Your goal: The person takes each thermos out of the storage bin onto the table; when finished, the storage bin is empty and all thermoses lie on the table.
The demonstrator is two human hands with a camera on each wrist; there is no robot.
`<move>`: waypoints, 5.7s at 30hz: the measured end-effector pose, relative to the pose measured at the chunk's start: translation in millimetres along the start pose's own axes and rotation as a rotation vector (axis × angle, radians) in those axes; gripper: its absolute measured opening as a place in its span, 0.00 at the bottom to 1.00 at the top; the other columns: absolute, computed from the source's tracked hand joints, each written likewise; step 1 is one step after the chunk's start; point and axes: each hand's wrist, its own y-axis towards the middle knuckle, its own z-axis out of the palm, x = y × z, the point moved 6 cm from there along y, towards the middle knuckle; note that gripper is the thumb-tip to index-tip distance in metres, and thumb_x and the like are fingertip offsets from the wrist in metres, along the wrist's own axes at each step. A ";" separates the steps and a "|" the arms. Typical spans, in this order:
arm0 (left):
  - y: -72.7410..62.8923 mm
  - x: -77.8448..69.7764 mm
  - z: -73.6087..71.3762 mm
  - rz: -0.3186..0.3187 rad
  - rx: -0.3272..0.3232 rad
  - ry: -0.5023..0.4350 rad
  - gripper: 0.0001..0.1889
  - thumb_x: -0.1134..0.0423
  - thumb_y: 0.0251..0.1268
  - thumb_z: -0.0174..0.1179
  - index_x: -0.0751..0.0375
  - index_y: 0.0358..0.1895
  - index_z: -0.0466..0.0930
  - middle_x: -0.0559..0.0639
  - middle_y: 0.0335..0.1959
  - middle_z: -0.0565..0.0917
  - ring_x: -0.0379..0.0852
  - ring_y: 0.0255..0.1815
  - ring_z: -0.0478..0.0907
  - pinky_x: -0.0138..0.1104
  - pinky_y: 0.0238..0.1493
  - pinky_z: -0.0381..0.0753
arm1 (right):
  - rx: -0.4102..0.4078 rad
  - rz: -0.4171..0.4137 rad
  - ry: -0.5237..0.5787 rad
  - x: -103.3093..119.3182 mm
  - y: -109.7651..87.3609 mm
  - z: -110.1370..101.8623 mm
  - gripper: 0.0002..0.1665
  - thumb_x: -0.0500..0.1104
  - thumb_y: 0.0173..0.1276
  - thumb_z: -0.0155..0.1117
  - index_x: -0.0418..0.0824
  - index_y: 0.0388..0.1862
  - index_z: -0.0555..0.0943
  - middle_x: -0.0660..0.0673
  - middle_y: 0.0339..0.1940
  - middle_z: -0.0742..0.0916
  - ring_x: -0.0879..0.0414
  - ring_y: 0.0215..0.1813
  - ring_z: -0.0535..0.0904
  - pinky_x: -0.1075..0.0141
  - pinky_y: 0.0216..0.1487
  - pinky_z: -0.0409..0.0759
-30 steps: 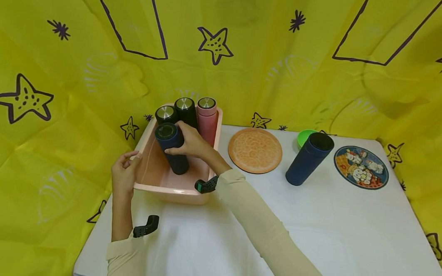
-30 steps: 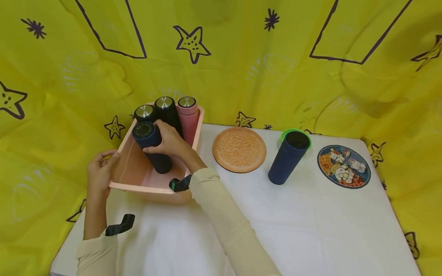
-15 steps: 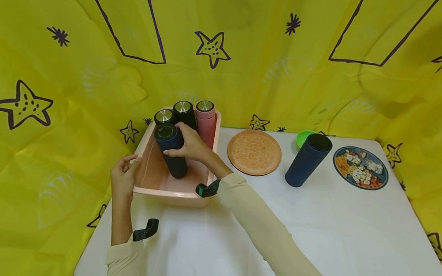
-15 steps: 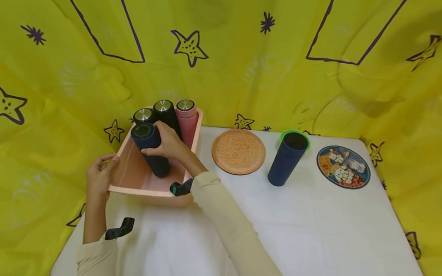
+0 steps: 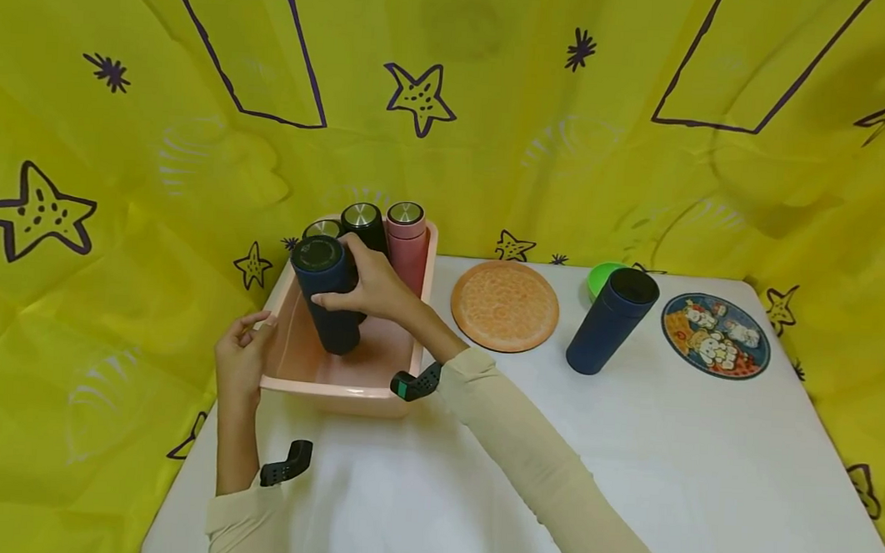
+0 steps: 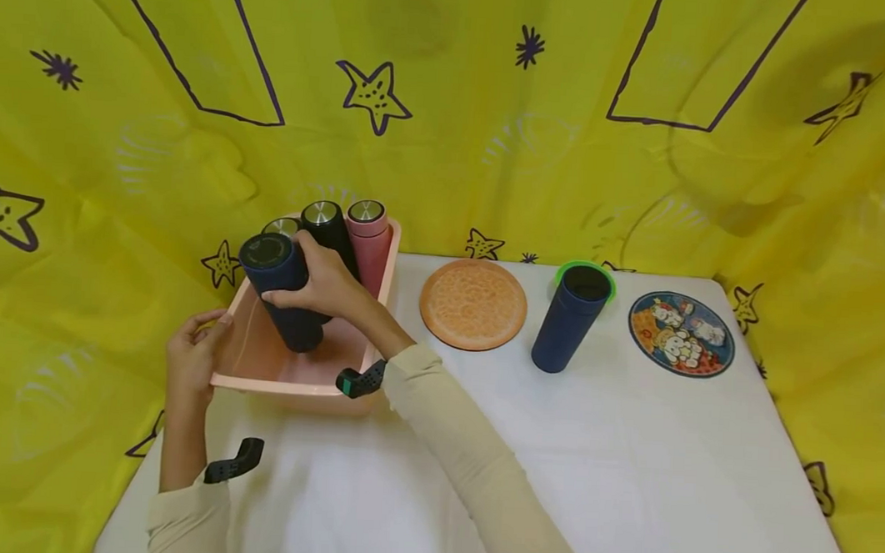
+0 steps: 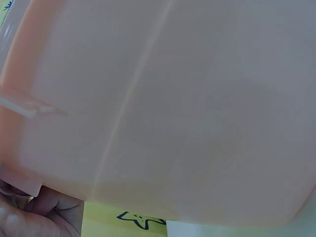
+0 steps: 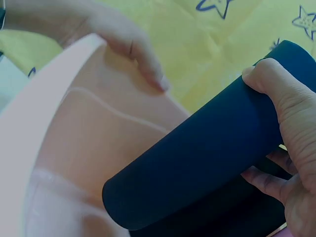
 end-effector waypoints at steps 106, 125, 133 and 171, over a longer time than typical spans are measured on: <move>-4.2 -2.0 -0.3 -0.084 0.001 -0.072 0.13 0.53 0.66 0.63 0.53 0.49 0.81 0.38 0.28 0.81 0.36 0.28 0.79 0.27 0.28 0.80 | -0.867 -0.072 -0.150 -27.2 -333.8 -208.8 0.43 0.24 0.33 0.72 0.15 0.52 0.65 0.60 0.47 0.81 0.68 0.43 0.79 0.83 0.40 0.75; -3.6 -1.1 2.1 -0.073 0.011 -0.074 0.13 0.53 0.66 0.63 0.54 0.50 0.81 0.39 0.28 0.81 0.37 0.28 0.78 0.27 0.28 0.80 | -0.961 0.290 -0.236 -92.4 -359.8 -261.2 0.42 0.27 0.48 0.74 0.39 0.63 0.69 0.63 0.50 0.76 0.69 0.48 0.76 0.84 0.40 0.75; -3.7 0.3 1.6 -0.062 0.010 -0.050 0.15 0.53 0.67 0.62 0.56 0.52 0.80 0.38 0.28 0.81 0.37 0.28 0.79 0.27 0.28 0.80 | -0.907 0.378 -0.255 -108.9 -352.1 -270.6 0.42 0.31 0.51 0.75 0.43 0.64 0.67 0.66 0.46 0.76 0.71 0.48 0.74 0.84 0.41 0.73; -6.1 -1.1 -0.5 -0.043 0.006 -0.077 0.13 0.53 0.67 0.62 0.55 0.49 0.80 0.38 0.27 0.81 0.36 0.27 0.79 0.27 0.28 0.81 | -0.776 0.367 -0.200 -122.1 -343.6 -271.0 0.41 0.30 0.58 0.71 0.43 0.68 0.64 0.66 0.52 0.72 0.72 0.51 0.72 0.84 0.45 0.73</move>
